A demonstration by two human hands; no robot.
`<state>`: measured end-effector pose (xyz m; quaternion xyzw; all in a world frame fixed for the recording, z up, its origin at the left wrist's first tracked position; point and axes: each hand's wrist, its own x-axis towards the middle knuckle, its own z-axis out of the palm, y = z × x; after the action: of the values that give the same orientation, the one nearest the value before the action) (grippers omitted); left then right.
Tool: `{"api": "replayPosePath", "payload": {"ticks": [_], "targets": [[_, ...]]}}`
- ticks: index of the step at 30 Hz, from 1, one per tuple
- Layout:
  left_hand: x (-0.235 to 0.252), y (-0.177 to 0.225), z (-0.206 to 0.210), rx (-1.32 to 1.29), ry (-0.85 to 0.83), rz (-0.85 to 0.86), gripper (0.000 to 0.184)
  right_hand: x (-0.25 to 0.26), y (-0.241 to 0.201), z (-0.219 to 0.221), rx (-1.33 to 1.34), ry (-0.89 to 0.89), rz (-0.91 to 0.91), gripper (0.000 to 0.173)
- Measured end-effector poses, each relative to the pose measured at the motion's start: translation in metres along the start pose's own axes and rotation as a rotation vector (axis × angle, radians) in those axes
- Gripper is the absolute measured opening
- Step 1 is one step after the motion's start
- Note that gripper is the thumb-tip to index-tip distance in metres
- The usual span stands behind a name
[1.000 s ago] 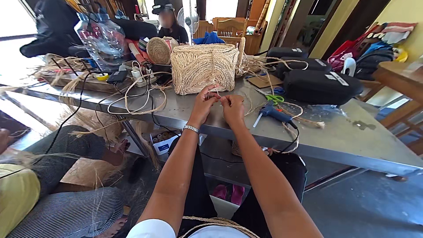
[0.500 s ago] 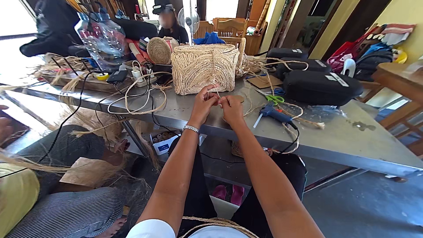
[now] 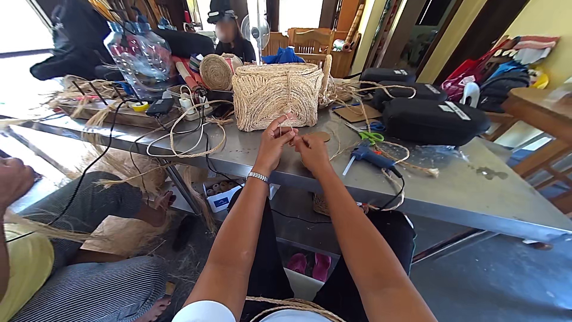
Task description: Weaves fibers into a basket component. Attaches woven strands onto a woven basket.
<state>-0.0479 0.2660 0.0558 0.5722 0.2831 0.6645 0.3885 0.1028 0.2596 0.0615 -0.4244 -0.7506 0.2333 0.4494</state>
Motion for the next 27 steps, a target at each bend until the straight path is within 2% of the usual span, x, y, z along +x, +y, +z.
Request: {"api": "replayPosePath", "payload": {"ticks": [5,8,11,13,16,18,20,23,25,27], "targets": [[0.002,-0.001,-0.002,-0.069,0.289,0.029,0.055,-0.002,-0.012,-0.002,-0.143,-0.138,0.065,0.027],[0.005,-0.002,-0.003,-0.042,0.439,0.002,0.056,-0.001,-0.008,0.001,-0.231,-0.159,0.007,0.031],[0.006,-0.005,-0.005,-0.01,0.517,-0.026,0.057,-0.019,-0.014,0.002,-0.322,-0.12,-0.095,0.03],[0.0,-0.001,-0.003,0.021,0.502,-0.082,0.057,-0.046,-0.022,-0.003,-0.327,-0.088,-0.182,0.035],[-0.003,0.0,-0.002,0.007,0.47,-0.111,0.058,-0.115,-0.029,-0.021,-0.29,-0.036,-0.278,0.049],[0.005,-0.005,-0.002,-0.062,0.49,-0.088,0.059,-0.165,-0.026,-0.033,-0.275,0.001,-0.319,0.046],[0.008,-0.007,-0.003,-0.092,0.478,-0.084,0.059,-0.21,-0.006,-0.038,-0.298,-0.01,-0.285,0.046],[0.008,-0.007,-0.002,-0.092,0.483,-0.087,0.058,-0.274,0.034,-0.04,-0.448,-0.241,-0.091,0.051],[0.01,-0.007,-0.002,-0.087,0.492,-0.076,0.058,-0.304,0.047,-0.045,-0.562,-0.515,-0.001,0.051],[0.011,-0.007,-0.003,-0.072,0.494,-0.067,0.058,-0.317,0.044,-0.049,-0.61,-0.803,-0.002,0.052]]}}
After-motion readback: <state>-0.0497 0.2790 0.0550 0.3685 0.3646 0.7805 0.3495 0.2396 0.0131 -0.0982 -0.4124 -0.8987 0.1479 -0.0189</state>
